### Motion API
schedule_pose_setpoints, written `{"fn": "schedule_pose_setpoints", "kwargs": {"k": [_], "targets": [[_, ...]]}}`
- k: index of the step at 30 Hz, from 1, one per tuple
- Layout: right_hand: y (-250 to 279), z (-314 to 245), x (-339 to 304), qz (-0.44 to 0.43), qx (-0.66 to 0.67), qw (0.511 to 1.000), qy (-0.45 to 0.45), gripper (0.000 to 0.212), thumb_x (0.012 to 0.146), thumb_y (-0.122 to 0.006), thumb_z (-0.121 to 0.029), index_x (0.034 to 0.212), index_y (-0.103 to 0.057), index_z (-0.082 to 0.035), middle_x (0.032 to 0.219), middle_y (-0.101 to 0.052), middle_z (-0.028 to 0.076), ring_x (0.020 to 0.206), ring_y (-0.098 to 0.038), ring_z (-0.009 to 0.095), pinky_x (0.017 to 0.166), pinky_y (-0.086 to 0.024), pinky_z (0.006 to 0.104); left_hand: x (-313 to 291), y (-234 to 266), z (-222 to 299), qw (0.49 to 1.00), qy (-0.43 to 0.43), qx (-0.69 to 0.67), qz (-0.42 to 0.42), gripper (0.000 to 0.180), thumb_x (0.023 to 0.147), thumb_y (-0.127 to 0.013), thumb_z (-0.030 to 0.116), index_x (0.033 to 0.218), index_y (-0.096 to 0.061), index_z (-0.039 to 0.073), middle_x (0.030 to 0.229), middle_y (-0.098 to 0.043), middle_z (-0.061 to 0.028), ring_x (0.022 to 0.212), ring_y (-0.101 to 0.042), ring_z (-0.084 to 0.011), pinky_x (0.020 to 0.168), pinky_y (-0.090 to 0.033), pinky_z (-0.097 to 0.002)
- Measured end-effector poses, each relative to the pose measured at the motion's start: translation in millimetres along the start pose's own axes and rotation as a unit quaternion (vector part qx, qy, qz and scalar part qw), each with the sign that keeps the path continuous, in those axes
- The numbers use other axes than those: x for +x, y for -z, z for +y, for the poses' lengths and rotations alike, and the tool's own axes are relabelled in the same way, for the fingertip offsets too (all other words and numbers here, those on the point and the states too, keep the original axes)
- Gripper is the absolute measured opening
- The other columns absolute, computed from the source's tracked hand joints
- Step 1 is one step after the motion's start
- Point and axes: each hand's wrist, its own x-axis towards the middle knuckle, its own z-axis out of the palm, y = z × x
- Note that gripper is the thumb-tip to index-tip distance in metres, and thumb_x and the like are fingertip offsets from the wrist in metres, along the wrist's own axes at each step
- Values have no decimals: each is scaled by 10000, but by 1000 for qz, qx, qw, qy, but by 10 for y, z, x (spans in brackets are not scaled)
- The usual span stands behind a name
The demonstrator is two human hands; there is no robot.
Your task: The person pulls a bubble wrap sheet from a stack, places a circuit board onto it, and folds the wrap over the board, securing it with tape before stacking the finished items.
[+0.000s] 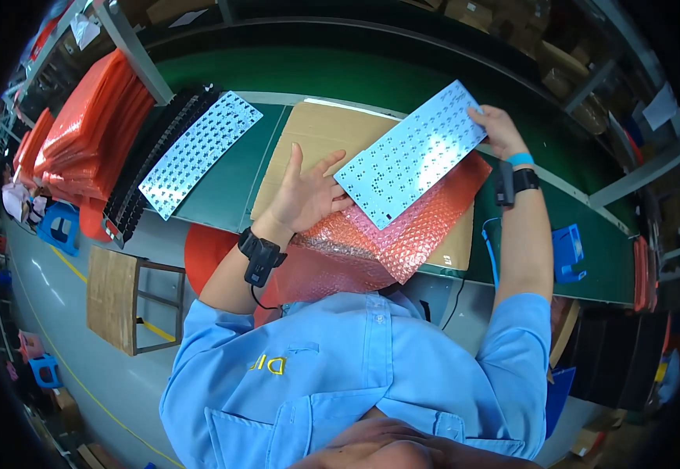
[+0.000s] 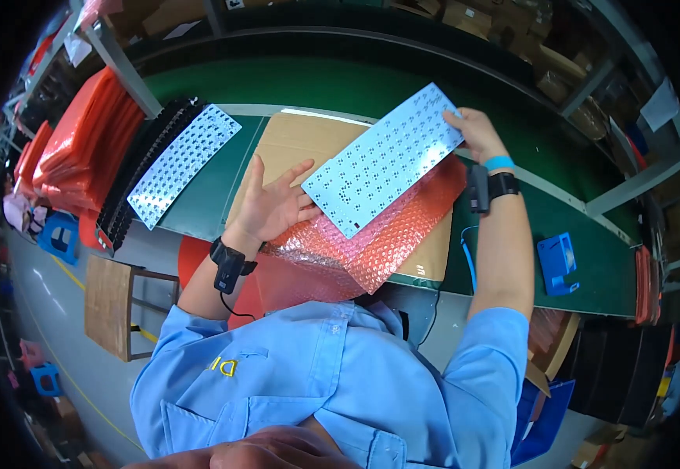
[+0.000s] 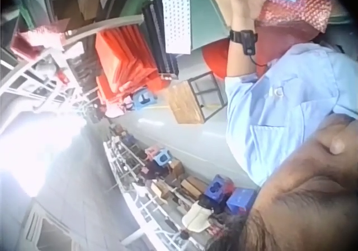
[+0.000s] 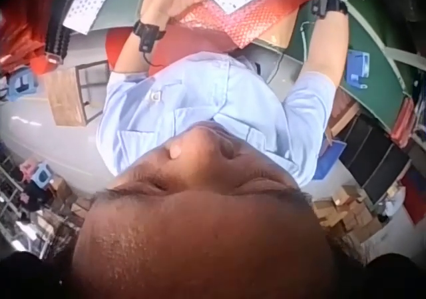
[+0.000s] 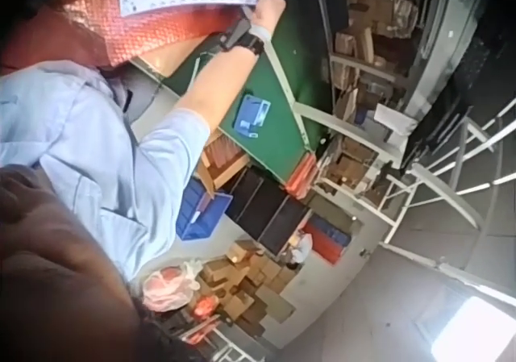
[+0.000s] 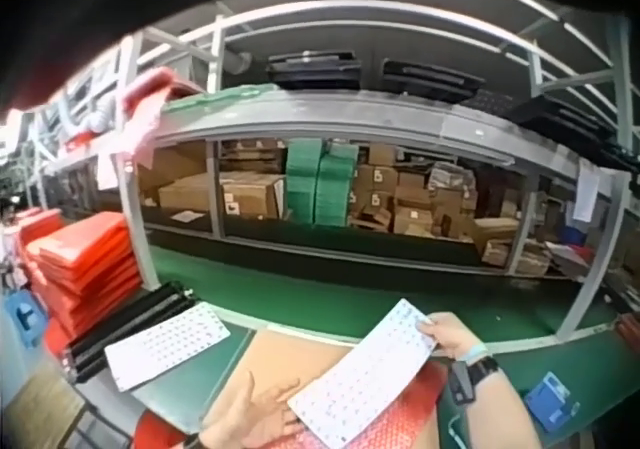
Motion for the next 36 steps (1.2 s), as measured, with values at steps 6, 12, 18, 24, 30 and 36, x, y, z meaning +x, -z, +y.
{"fn": "schedule_pose_setpoints", "kwargs": {"k": [6, 12, 18, 24, 30, 36], "targets": [[-362, 299, 19, 53, -36, 998, 25, 324, 951, -688, -166, 1253, -671, -50, 1054, -730, 104, 901, -694, 182, 828, -547, 324, -116, 60, -118, 976, -38, 179, 118, 807, 908, -577, 631, 1465, -395, 75, 1425, -486, -191, 1274, -532, -330, 1032, -462, -464], [-289, 429, 19, 58, 11, 998, -4, 402, 935, -698, -121, 1329, -634, -68, 1130, -717, 128, 960, -703, 190, 856, -559, 323, -328, -95, -83, 582, -182, 769, 190, 555, 767, -841, 331, 1215, -661, 59, 1121, -658, -130, 1042, -648, -300, 887, -527, -412], [-271, 397, 11, 21, 32, 999, 9, 401, 943, -690, -132, 1336, -630, -79, 1135, -716, 118, 941, -703, 165, 848, -568, 311, -286, -61, -175, 560, -202, 775, 210, 372, 683, -867, 297, 988, -764, 111, 926, -663, -87, 905, -645, -299, 793, -527, -405], [-386, 355, -49, 49, -8, 999, -20, 385, 936, -698, -132, 1313, -648, -77, 1122, -715, 117, 952, -703, 182, 849, -568, 307, -304, -44, -213, 571, -211, 764, 216, 317, 685, -857, 282, 952, -783, 126, 898, -666, -56, 867, -642, -274, 767, -526, -399], [-394, 503, 57, 79, -255, 963, 44, 369, 936, -700, -156, 1293, -664, -70, 1069, -710, 100, 983, -698, 225, 888, -559, 321, -302, 2, -231, 579, -239, 748, 217, 244, 697, -839, 252, 912, -796, 145, 862, -674, -27, 828, -639, -243, 733, -522, -369], [-410, 675, 187, 133, -373, 912, 104, 418, 896, -747, -223, 1261, -674, -32, 1138, -698, 153, 1025, -676, 277, 943, -528, 368, -306, 19, -245, 583, -254, 741, 216, 225, 698, -837, 242, 904, -800, 159, 865, -684, -19, 813, -638, -236, 721, -520, -359]]}}
